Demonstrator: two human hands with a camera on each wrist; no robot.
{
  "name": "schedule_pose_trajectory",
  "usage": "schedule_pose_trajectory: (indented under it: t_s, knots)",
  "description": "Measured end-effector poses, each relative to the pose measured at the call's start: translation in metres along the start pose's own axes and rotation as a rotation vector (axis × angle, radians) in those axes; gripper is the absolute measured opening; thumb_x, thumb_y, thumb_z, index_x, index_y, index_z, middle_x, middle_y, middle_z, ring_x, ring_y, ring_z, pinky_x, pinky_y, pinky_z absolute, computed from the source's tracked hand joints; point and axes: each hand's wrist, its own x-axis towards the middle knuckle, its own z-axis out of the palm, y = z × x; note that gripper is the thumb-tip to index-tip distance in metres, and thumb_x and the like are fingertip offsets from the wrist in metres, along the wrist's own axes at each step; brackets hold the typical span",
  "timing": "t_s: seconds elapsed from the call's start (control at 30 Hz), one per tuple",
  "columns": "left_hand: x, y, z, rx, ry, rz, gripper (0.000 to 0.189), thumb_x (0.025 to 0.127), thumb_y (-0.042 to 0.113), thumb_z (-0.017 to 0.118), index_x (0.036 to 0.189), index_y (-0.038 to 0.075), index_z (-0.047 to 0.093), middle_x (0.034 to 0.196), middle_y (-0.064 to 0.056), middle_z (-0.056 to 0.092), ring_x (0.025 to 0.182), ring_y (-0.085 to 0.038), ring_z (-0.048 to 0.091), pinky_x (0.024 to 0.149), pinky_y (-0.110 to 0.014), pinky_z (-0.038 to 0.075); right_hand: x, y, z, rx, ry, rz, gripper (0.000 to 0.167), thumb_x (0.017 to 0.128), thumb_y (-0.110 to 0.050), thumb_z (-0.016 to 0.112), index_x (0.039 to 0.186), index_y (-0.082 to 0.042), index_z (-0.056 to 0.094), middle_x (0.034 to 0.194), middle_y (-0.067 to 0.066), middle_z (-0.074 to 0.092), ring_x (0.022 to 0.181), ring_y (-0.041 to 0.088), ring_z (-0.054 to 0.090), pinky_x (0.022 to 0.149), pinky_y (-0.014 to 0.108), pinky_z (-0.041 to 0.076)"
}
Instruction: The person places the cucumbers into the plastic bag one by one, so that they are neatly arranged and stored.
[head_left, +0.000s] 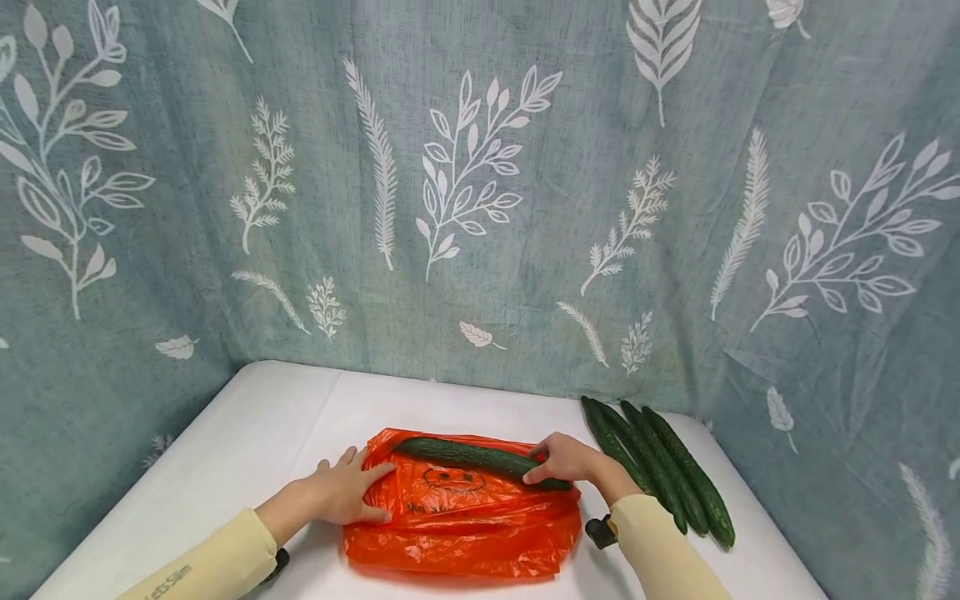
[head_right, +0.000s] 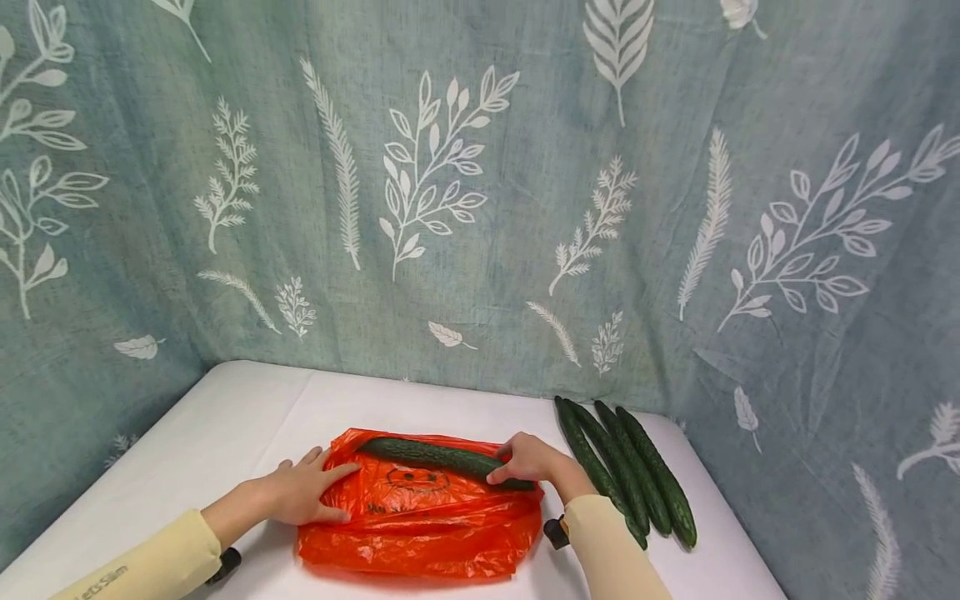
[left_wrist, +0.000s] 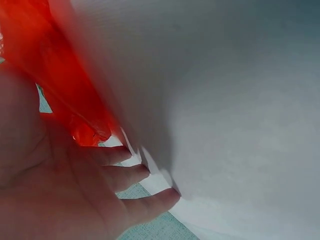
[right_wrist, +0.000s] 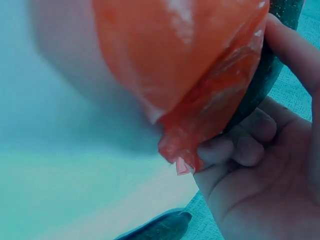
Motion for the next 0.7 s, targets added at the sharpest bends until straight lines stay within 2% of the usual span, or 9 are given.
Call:
schedule_pose_trajectory:
  t_s: [0.3,0.5,0.7]
  knots:
    - [0.002,-0.003,0.004,0.004,0.013,-0.001,0.084,0.084,0.064,0.070,0.152,0.020,0.045,0.156,-0.027,0.034,0.146,-0.051,0.027,0.107,-0.077,0.025,-0.011,0.000,-0.002,-0.099,0.053,0.052,0.053,0.078,-0.039,0.086,0.118,-0.007,0.074,0.110,0.006,0.072,0.090,0.016,0.063,0.088,0.044,0.056]
    - [0.001,-0.002,0.002,0.001,0.010,-0.007,0.084,0.084,0.063,0.070,0.152,0.020,0.045,0.156,-0.027,0.034,0.146,-0.051,0.027,0.107,-0.077,0.025,-0.017,0.007,-0.004,-0.097,0.034,0.061,0.052,0.078,-0.036,0.087,0.121,-0.013,0.072,0.103,0.002,0.072,0.068,0.016,0.061,0.072,0.036,0.054]
    - [0.000,-0.003,0.002,-0.004,0.006,-0.006,0.085,0.084,0.064,0.070,0.152,0.021,0.044,0.156,-0.026,0.035,0.146,-0.051,0.027,0.107,-0.077,0.025,-0.017,0.015,-0.001,-0.087,0.051,0.073,0.051,0.078,-0.042,0.086,0.116,-0.009,0.073,0.095,0.000,0.070,0.075,0.015,0.059,0.072,0.035,0.055]
